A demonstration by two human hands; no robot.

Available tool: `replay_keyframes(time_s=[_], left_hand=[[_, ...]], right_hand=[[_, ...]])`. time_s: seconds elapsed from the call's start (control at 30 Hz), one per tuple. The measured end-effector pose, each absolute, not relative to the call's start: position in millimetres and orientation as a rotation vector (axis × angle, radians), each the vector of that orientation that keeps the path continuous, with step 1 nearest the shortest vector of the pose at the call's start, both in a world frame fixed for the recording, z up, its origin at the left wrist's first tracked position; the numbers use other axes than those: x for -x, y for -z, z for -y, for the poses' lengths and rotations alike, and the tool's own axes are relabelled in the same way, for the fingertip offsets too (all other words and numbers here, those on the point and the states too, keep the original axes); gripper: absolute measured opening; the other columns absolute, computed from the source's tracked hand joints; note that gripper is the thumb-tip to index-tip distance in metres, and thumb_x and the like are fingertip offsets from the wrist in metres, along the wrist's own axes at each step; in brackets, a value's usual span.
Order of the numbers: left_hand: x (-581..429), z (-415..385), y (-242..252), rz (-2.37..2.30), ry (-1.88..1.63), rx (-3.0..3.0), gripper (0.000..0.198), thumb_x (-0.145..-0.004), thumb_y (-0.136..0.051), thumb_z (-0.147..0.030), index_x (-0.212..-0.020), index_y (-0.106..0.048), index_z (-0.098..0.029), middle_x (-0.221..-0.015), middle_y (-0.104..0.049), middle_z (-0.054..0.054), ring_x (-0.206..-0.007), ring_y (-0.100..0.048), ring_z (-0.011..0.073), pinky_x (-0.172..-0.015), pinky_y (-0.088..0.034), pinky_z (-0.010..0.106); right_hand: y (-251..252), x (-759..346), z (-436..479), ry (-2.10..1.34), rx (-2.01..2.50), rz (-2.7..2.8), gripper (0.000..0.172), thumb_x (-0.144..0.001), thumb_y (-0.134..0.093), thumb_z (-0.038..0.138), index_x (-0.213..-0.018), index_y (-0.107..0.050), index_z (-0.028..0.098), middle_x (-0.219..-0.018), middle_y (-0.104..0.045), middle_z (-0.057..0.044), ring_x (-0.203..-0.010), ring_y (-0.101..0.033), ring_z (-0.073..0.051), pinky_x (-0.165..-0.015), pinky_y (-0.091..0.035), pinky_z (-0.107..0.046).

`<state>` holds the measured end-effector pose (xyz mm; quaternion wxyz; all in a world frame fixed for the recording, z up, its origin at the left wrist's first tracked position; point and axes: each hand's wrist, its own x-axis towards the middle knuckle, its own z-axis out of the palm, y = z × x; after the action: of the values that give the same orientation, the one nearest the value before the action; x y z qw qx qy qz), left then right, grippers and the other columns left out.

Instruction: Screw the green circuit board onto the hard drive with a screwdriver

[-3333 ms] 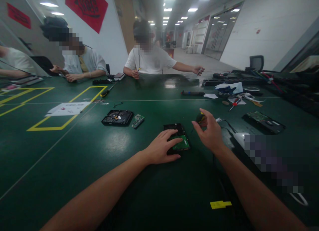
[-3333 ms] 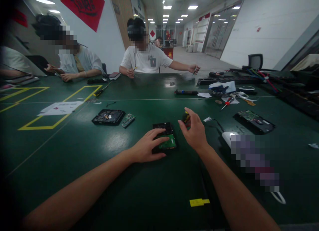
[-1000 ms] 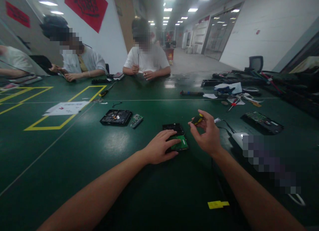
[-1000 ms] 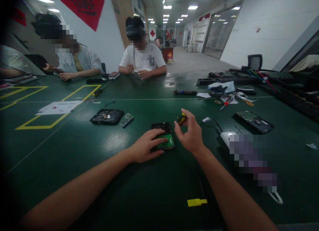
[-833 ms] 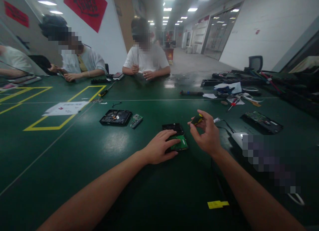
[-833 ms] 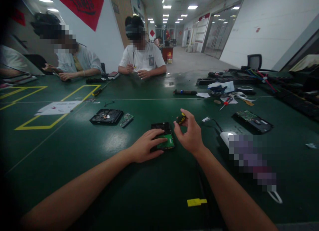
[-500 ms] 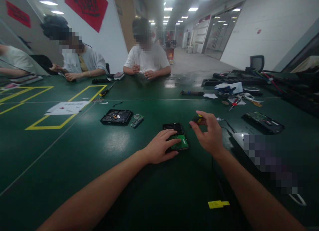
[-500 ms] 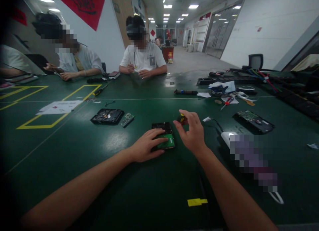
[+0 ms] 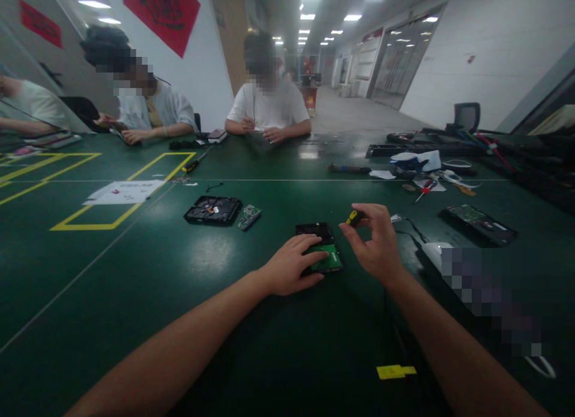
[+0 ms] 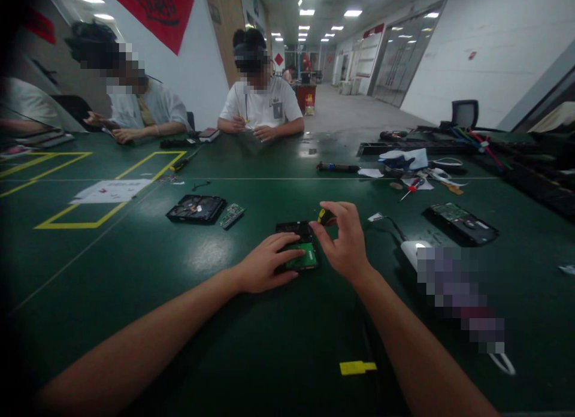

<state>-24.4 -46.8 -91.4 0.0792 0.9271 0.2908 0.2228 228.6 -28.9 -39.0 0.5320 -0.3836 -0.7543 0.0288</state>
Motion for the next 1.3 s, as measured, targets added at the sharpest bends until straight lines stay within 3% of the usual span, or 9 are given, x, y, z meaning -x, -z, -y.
replay_keyframes(time_s=[0.1,0.27,0.37,0.7,0.83,1.07,1.3], left_hand=[[24.6,46.2,92.0,-0.864,-0.669,-2.781,0.052,-0.099,-0.068,-0.047,-0.144,-0.061,-0.022,-0.162,-0.045,0.018,-0.150,-0.044,0.0389,-0.121,-0.039,0.061],[24.0,46.4,92.3,-0.864,-0.695,-2.765,0.052,-0.098,-0.069,-0.047,-0.144,-0.061,-0.023,-0.161,-0.046,0.018,-0.149,-0.045,0.0384,-0.121,-0.040,0.061],[23.9,46.5,92.4,-0.863,-0.696,-2.761,0.052,-0.098,-0.069,-0.047,-0.143,-0.062,-0.022,-0.161,-0.046,0.018,-0.149,-0.045,0.0385,-0.121,-0.040,0.061],[24.2,46.4,91.5,-0.856,-0.683,-2.778,0.052,-0.099,-0.069,-0.047,-0.143,-0.062,-0.021,-0.162,-0.045,0.019,-0.150,-0.044,0.0387,-0.121,-0.040,0.060],[24.3,45.7,92.2,-0.860,-0.676,-2.786,0.052,-0.099,-0.069,-0.047,-0.144,-0.062,-0.022,-0.162,-0.045,0.018,-0.149,-0.045,0.0384,-0.121,-0.040,0.060],[24.5,46.8,90.5,-0.861,-0.680,-2.781,0.053,-0.099,-0.069,-0.045,-0.145,-0.060,-0.022,-0.162,-0.045,0.018,-0.150,-0.045,0.0379,-0.121,-0.040,0.060],[24.2,46.1,91.1,-0.850,-0.697,-2.779,0.053,-0.099,-0.069,-0.045,-0.146,-0.060,-0.023,-0.161,-0.045,0.018,-0.149,-0.045,0.0380,-0.121,-0.040,0.061]], right_hand=[[39.9,-228.3,28.3,-0.068,0.931,1.778,0.040,-0.097,-0.071,0.025,-0.135,-0.060,0.031,-0.122,-0.065,-0.008,-0.100,-0.072,-0.024,-0.084,-0.067,-0.045],[41.8,-225.5,30.3,-0.302,0.889,1.818,0.055,-0.103,-0.057,0.020,-0.155,-0.043,0.033,-0.140,-0.066,-0.010,-0.112,-0.076,-0.025,-0.101,-0.064,-0.049],[41.2,-225.8,31.0,-0.349,0.880,1.858,0.054,-0.104,-0.053,0.019,-0.156,-0.041,0.033,-0.143,-0.065,-0.010,-0.117,-0.075,-0.025,-0.106,-0.062,-0.050],[46.0,-228.4,28.0,-0.102,1.009,1.811,0.055,-0.098,-0.069,0.031,-0.150,-0.052,0.033,-0.127,-0.068,-0.009,-0.097,-0.074,-0.025,-0.088,-0.067,-0.048],[44.9,-228.5,28.8,-0.088,1.011,1.807,0.056,-0.097,-0.070,0.032,-0.150,-0.050,0.033,-0.123,-0.072,-0.007,-0.093,-0.074,-0.024,-0.089,-0.066,-0.047],[41.9,-233.0,27.3,0.074,0.990,1.741,0.047,-0.088,-0.083,0.038,-0.128,-0.059,0.028,-0.115,-0.065,-0.008,-0.094,-0.071,-0.025,-0.077,-0.066,-0.044],[44.8,-226.0,30.7,-0.166,0.938,1.721,0.049,-0.097,-0.073,0.033,-0.140,-0.050,0.030,-0.133,-0.070,-0.009,-0.096,-0.079,-0.023,-0.088,-0.066,-0.045]])
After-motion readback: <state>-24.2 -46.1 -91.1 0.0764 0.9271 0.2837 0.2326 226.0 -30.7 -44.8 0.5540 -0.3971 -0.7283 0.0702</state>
